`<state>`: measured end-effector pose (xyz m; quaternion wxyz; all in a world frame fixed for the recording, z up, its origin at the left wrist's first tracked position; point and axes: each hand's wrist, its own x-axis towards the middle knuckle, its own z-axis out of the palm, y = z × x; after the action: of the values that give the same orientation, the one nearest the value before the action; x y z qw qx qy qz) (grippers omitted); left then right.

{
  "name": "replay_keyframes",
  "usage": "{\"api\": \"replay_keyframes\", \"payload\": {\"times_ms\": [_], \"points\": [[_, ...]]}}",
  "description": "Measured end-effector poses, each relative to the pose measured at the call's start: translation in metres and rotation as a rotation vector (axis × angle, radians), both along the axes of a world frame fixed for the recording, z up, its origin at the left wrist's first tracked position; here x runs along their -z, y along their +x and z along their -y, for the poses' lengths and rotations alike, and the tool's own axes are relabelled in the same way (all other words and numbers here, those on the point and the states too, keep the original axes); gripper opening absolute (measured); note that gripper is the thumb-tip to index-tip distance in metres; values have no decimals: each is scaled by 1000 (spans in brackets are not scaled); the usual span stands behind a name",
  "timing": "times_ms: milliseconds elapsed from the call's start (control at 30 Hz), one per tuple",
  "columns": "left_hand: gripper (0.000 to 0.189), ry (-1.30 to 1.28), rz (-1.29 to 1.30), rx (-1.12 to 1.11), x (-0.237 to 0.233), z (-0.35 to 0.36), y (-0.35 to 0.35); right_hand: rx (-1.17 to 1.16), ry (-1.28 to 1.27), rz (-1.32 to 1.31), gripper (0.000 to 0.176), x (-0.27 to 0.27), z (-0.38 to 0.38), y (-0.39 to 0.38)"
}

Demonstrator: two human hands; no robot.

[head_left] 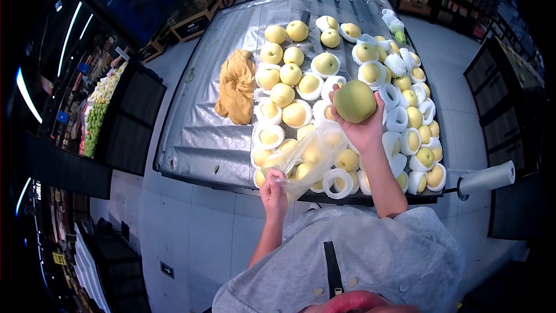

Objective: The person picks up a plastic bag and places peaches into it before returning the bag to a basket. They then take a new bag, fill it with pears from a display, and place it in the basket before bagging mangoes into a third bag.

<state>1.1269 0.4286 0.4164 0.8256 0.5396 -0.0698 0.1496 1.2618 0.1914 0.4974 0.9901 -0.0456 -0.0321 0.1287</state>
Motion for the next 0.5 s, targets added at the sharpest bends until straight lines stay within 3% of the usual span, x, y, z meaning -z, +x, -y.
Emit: {"api": "replay_keyframes", "payload": {"times_ms": [200, 500], "points": [[38, -16, 3, 2, -3, 0, 3, 151, -127, -111, 60, 3, -11, 2], [37, 13, 14, -37, -4, 4, 1, -386, 303, -69, 58, 25, -3, 4]]}}
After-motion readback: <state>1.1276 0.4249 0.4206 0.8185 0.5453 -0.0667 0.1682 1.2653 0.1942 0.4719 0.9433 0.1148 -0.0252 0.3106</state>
